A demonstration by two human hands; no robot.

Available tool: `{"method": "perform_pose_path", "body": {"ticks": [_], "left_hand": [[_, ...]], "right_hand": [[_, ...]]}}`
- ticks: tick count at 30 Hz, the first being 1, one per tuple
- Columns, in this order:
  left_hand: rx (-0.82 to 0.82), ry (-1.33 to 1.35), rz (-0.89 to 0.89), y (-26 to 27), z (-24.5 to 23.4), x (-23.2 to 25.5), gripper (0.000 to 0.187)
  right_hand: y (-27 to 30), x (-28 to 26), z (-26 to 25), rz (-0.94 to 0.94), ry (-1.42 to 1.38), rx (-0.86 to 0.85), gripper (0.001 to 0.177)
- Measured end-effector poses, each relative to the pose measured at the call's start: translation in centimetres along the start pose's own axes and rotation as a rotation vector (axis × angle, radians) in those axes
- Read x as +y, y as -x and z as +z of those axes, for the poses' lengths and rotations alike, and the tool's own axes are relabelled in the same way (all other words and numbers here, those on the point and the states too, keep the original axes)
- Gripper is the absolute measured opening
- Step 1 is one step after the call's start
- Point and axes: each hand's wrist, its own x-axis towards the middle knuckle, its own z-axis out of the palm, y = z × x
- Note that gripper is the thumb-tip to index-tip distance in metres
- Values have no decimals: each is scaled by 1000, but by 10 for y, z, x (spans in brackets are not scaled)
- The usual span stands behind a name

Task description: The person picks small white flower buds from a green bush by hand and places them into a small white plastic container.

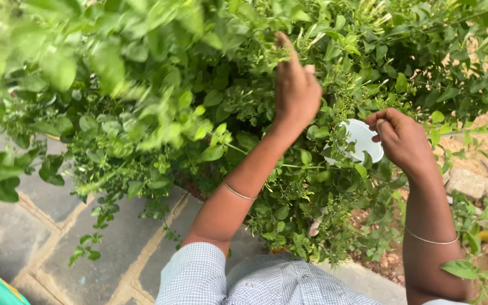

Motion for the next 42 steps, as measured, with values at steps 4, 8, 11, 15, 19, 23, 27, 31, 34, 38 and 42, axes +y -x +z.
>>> {"method": "perform_pose_path", "body": {"ticks": [4, 8, 11, 15, 19, 23, 27, 31, 34, 38, 42], "left_hand": [[177, 144, 229, -26, 8, -39, 77], [-56, 92, -53, -56, 44, -82, 75], [-39, -78, 96, -69, 70, -108, 70], [323, -384, 450, -55, 71, -116, 52], [184, -92, 337, -28, 45, -99, 38], [81, -39, 202, -12, 23, -99, 33], [173, -121, 317, -12, 18, -119, 27], [331, -210, 517, -8, 19, -127, 41], [203, -157, 451, -4, 15, -129, 48], [205, -265, 427, -4, 10, -129, 46], [235, -287, 368, -10, 14, -136, 40]], "right_hand": [[8, -16, 1, 43, 18, 51, 25], [23, -40, 5, 63, 75, 98, 25], [40, -58, 8, 22, 129, 121, 25], [73, -73, 20, 117, 133, 145, 27], [90, -83, 31, -35, 69, 152, 25], [89, -88, 40, 14, 121, 101, 24], [79, -94, 50, -122, 69, 127, 21], [53, -91, 57, -235, -42, 136, 18], [25, -83, 67, -196, -343, 46, 18], [-7, -78, 76, -232, -524, 6, 23], [-24, -77, 83, -239, -495, 81, 33]]}}
